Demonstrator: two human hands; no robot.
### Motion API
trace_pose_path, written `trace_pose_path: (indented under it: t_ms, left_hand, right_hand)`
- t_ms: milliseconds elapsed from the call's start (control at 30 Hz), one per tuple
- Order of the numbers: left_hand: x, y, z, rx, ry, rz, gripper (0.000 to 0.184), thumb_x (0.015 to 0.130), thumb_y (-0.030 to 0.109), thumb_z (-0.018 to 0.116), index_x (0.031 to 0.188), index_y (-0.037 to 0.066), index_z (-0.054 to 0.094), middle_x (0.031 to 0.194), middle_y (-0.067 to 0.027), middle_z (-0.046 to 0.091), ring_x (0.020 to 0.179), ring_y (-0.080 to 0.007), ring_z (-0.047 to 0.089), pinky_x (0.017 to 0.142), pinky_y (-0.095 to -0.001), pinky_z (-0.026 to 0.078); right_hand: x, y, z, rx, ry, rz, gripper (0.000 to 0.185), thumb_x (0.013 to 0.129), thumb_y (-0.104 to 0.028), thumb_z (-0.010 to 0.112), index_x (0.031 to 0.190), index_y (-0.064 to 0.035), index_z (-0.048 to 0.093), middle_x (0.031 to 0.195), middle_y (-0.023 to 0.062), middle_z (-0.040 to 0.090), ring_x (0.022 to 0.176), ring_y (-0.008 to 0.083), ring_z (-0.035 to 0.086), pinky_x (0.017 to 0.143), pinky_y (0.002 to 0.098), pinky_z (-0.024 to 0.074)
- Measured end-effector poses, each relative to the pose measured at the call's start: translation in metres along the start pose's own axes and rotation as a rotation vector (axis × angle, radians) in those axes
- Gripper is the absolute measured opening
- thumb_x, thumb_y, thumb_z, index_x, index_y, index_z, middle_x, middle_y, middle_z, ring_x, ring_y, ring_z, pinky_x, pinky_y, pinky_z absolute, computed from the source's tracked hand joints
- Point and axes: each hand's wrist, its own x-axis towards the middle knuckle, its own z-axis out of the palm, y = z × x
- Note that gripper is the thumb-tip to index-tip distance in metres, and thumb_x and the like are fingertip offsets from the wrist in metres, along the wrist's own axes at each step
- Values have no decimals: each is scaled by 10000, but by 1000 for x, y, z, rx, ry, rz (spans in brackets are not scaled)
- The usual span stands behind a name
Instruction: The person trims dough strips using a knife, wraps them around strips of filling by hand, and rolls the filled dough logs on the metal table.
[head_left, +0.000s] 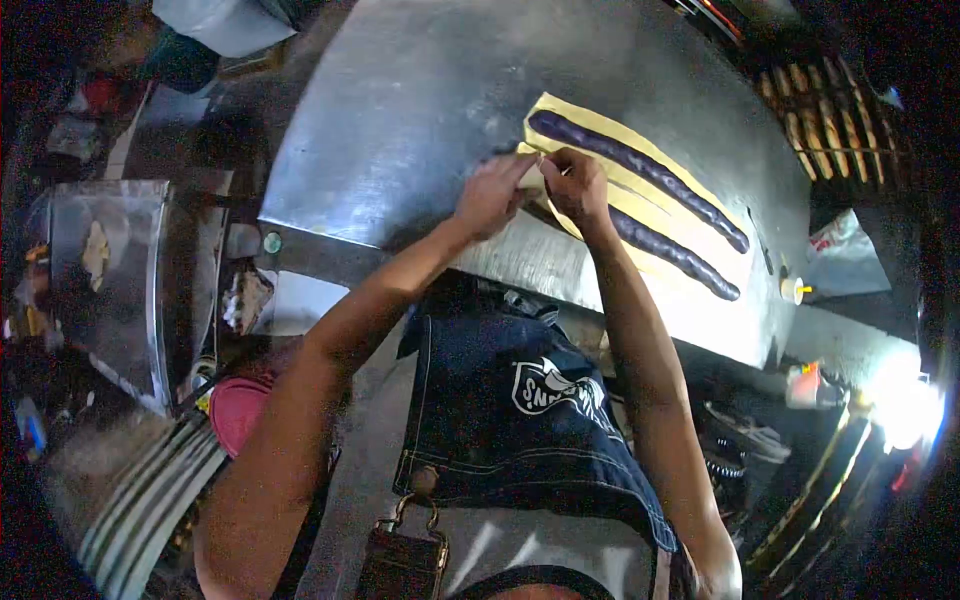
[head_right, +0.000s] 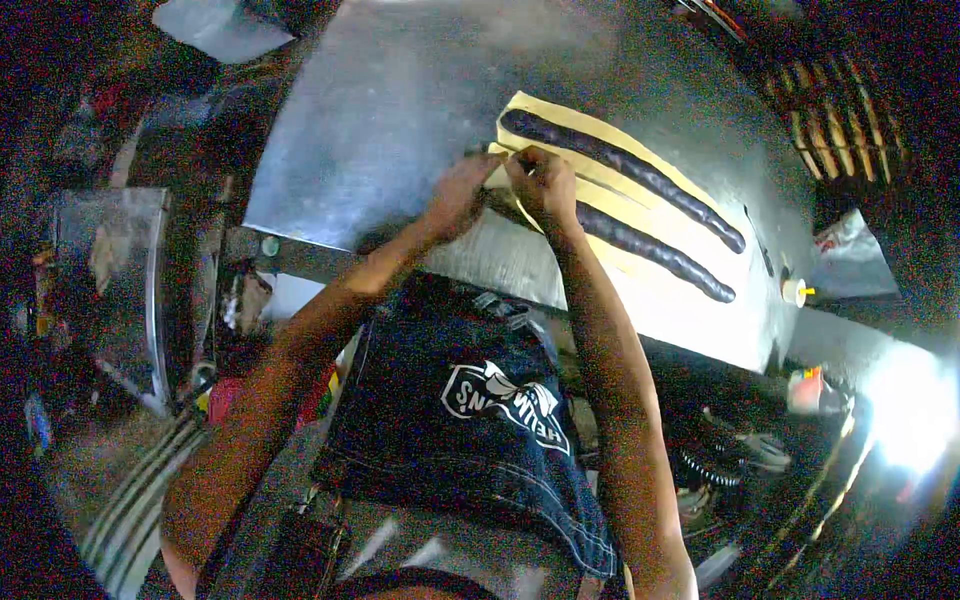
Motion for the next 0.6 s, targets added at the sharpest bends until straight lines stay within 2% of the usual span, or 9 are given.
trace_pose_path:
  t_ms: [67,167,200,300,400,467,500,533,600]
  left_hand:
    - [12,0,4,112,10,14,520,1024,336,656,1497,136,577,1391,-160,639,1258,-413,581,1074,-506,479]
    - [11,-9,14,156,94,64,393,973,236,715,1348,124,682,1294,-116,669,1198,-362,615,1035,-500,493]
    - [13,-2,11,132,78,3,344,971,237,712,1295,122,707,1301,-108,666,1207,-356,605,1032,-495,495]
    - [17,9,5,76,16,-73,267,985,251,691,1198,106,763,1350,-109,632,1223,-347,587,1045,-538,473]
    - [7,41,-3,533,86,44,483,1032,196,595,1492,54,570,1585,-142,511,1416,-414,491,1195,-631,335]
    - [-3,47,1,416,-204,177,643,1012,155,582,1622,45,411,1665,-145,435,1513,-428,402,1265,-636,251]
    - [-6,35,10,361,-150,411,684,1008,210,583,1647,76,381,1685,-144,410,1546,-418,361,1284,-675,182]
    - [-11,28,21,365,-160,416,684,1008,210,583,1647,76,381,1685,-144,410,1546,-418,361,1284,-675,182]
    - [-7,23,30,658,-270,222,842,978,298,653,1699,104,264,1650,-126,416,1557,-349,331,1270,-687,185]
  right_hand:
    - [-11,-16,-9,-183,154,68,241,964,-224,758,1008,13,767,943,158,786,812,296,742,775,396,575]
    - [-72,9,-15,-386,291,-121,264,947,-306,795,983,-55,718,884,147,710,823,374,716,741,463,561]
    - [-90,-6,-16,-456,250,-35,254,924,-304,805,992,-86,695,886,134,658,841,380,709,704,481,552]
    - [-113,54,2,-578,279,-189,212,929,-247,766,1059,-103,681,1001,111,652,859,378,697,692,490,553]
    - [-107,41,-4,-548,258,-304,111,953,-201,731,987,-98,706,934,116,654,834,369,706,683,487,551]
    - [-91,33,-12,-449,314,-282,124,957,-212,736,954,-89,714,901,120,662,791,368,701,675,485,547]
    - [-87,24,-18,-353,345,-265,148,960,-222,740,920,-81,722,867,124,671,748,367,697,666,483,544]
    - [-79,-6,-33,-366,278,-162,219,954,-266,763,879,-64,717,840,137,693,696,369,691,661,480,541]
    - [-67,-9,-37,-388,150,124,276,906,-332,757,1080,-119,768,1050,110,745,889,375,722,768,468,577]
